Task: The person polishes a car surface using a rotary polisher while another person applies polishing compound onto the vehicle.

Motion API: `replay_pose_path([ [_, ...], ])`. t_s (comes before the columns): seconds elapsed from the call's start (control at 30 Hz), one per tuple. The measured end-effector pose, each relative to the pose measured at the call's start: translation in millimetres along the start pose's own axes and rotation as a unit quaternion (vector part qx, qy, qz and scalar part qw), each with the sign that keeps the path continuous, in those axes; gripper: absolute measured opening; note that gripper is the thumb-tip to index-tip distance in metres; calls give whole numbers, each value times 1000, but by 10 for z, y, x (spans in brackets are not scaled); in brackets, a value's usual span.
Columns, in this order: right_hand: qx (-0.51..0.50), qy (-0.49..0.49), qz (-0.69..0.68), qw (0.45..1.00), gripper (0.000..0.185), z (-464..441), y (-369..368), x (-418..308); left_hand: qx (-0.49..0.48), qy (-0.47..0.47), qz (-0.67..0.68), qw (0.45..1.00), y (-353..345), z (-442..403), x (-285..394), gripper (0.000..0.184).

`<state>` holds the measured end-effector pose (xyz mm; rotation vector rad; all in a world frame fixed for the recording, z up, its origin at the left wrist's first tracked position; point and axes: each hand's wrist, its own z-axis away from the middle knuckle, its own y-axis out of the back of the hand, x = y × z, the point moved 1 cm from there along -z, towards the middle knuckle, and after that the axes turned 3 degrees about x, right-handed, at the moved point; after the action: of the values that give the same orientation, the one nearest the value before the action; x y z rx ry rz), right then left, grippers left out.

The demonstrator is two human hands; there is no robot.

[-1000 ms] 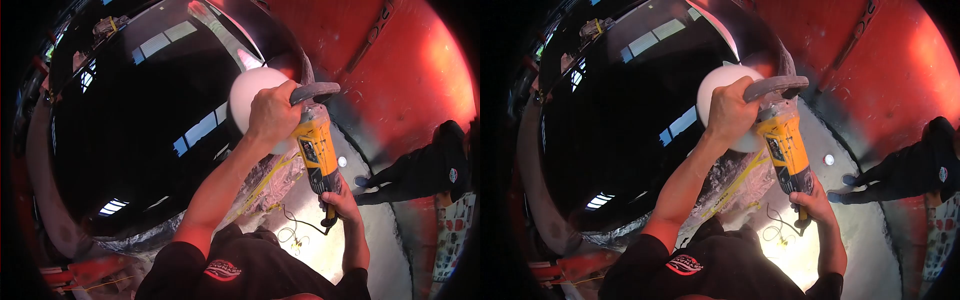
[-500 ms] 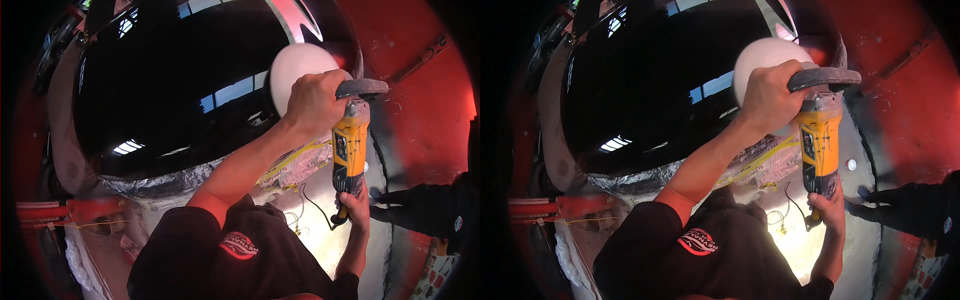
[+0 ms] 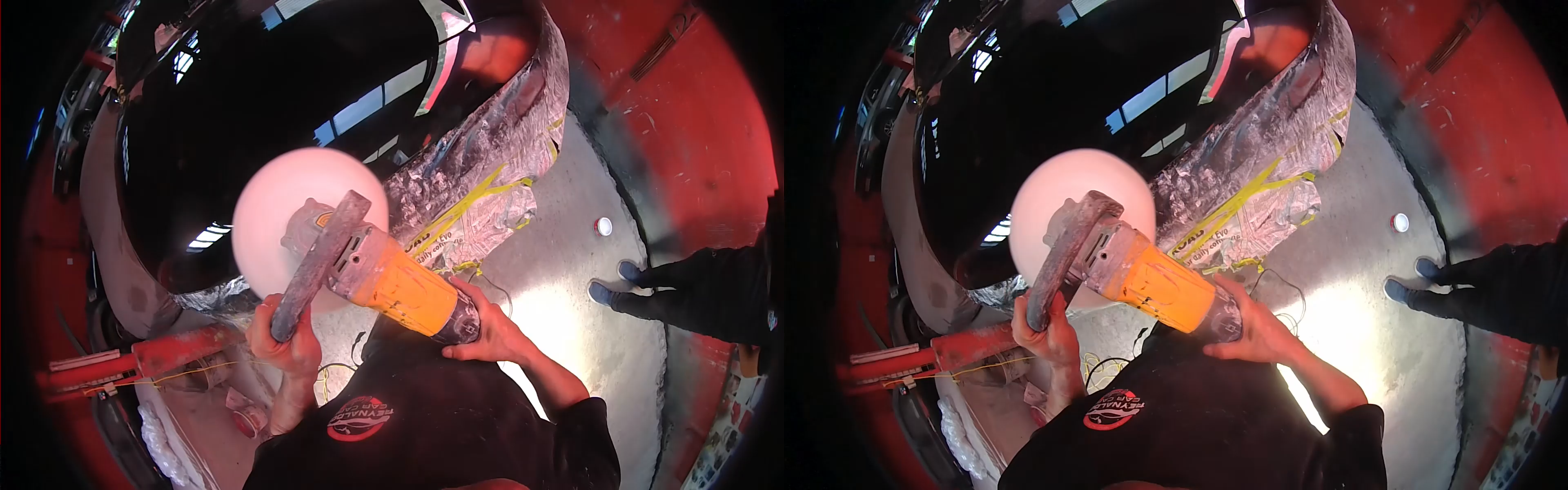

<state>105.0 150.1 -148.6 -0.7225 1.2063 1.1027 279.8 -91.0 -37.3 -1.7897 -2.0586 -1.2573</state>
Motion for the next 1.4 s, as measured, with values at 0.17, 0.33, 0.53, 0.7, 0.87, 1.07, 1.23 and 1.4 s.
replay_pose_path([
  [0.17, 69, -18, -158, 985, 109, 202, 42, 444, -116, -65, 43, 990, -505, -85, 299, 19],
  [0.33, 196, -9, -258, 946, 98, 248, 294, 606, -162, -110, 154, 968, -1446, -442, 635, 17],
  [0.53, 276, -16, -252, 927, 74, 176, 716, 823, -193, -135, 221, 946, -2575, -734, 847, 19],
  [0.7, 291, -25, -249, 923, 68, 243, 409, 669, -188, -128, 227, 947, -2295, -710, 762, 13],
  [0.87, 256, -23, -221, 941, 88, 367, -421, 547, -171, -115, 222, 953, -1174, -390, 214, 16],
  [1.07, 140, -10, -178, 974, 107, 155, -1328, 123, -114, -101, 124, 981, 408, -183, -547, 15],
  [1.23, 28, -56, 9, 998, 115, -225, -1706, -405, 42, -41, 84, 995, 1235, 61, -1204, 15],
  [1.4, -16, -52, 9, 998, 113, -483, -1960, -816, 80, 45, 57, 994, 1714, -89, -1590, 18],
])
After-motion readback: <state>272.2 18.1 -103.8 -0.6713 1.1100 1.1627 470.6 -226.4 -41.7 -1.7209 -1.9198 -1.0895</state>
